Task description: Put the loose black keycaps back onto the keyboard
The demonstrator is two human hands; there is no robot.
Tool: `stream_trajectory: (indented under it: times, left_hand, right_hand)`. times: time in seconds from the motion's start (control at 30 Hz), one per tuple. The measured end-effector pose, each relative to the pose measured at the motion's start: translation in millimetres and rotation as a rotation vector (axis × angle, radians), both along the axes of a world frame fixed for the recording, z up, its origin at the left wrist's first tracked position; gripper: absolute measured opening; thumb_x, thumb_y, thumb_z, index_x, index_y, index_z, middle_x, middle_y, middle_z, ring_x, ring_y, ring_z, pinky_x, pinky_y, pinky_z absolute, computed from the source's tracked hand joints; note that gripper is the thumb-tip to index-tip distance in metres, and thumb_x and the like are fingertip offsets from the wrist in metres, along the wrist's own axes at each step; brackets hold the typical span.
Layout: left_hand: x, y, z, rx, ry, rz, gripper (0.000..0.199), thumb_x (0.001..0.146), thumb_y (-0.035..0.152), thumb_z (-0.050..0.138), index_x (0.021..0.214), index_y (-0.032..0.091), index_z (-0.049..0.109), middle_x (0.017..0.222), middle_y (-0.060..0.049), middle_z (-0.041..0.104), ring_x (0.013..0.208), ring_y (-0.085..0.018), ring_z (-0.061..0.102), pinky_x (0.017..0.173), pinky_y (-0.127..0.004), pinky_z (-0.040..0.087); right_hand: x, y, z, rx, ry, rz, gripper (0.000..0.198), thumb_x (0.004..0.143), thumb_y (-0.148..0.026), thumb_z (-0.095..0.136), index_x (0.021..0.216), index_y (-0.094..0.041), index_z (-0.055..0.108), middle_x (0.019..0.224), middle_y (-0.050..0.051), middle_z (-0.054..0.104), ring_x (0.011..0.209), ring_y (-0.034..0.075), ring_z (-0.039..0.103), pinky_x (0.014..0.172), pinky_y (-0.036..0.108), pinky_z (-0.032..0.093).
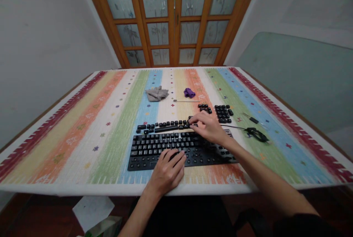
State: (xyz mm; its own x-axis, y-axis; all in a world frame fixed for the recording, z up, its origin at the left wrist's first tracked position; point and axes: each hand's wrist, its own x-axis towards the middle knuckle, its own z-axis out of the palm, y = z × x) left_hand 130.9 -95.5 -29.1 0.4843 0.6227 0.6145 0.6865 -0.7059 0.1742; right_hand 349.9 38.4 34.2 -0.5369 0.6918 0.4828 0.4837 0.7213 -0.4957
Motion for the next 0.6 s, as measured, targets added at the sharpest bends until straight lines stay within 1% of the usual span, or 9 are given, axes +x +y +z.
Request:
stream_trajectory:
  times: [0.07, 0.13, 0.23, 0.4, 0.6]
  left_hand:
    - [0.1, 0.3, -0.8, -0.001, 0.005, 0.002, 0.031, 0.091, 0.014, 0.056, 0.121, 0.017, 0.065, 0.12, -0.009, 0.071, 0.111, -0.026, 0.058, 0.098, -0.047, 0.048]
    - [0.2, 0.6, -1.5, 0.002, 0.015, 0.007, 0.031, 0.091, 0.014, 0.056, 0.121, 0.016, 0.065, 0.12, -0.008, 0.07, 0.109, -0.026, 0.058, 0.098, -0.047, 0.048]
    - [0.7, 1.0, -1.6, 0.007, 0.034, 0.014, 0.03, 0.091, 0.014, 0.055, 0.12, 0.016, 0.065, 0.119, -0.008, 0.071, 0.106, -0.026, 0.057, 0.098, -0.048, 0.047]
    - [1.1, 1.2, -0.4, 0.026, 0.03, 0.007, 0.03, 0.09, 0.013, 0.057, 0.119, 0.014, 0.066, 0.118, -0.008, 0.071, 0.106, -0.026, 0.056, 0.098, -0.047, 0.047]
    - [0.9, 0.1, -0.5, 0.036, 0.025, 0.011, 0.03, 0.09, 0.013, 0.058, 0.119, 0.015, 0.066, 0.12, -0.008, 0.07, 0.109, -0.026, 0.056, 0.1, -0.046, 0.046]
  right_hand:
    - [2.0, -24.9, -5.7, 0.023, 0.069, 0.003, 0.007, 0.09, -0.018, 0.061, 0.094, -0.021, 0.066, 0.092, 0.005, 0.072, 0.091, 0.022, 0.06, 0.085, 0.04, 0.049]
    - [2.7, -45.5, -13.9, 0.013, 0.094, 0.011, 0.009, 0.09, -0.018, 0.062, 0.097, -0.021, 0.067, 0.092, 0.005, 0.072, 0.091, 0.022, 0.06, 0.083, 0.041, 0.051]
    - [2.4, -65.5, -26.1, 0.018, 0.111, 0.032, 0.014, 0.09, -0.016, 0.062, 0.102, -0.022, 0.067, 0.092, 0.005, 0.072, 0.088, 0.022, 0.058, 0.079, 0.04, 0.053]
    - [0.1, -76.3, -37.8, 0.022, 0.092, 0.053, 0.018, 0.09, -0.013, 0.062, 0.106, -0.02, 0.066, 0.091, 0.005, 0.072, 0.088, 0.021, 0.057, 0.078, 0.039, 0.053]
    - [-4.3, -79.2, -42.4, 0.079, 0.042, 0.054, 0.015, 0.093, -0.013, 0.058, 0.103, -0.02, 0.066, 0.091, 0.005, 0.073, 0.087, 0.021, 0.057, 0.078, 0.039, 0.051]
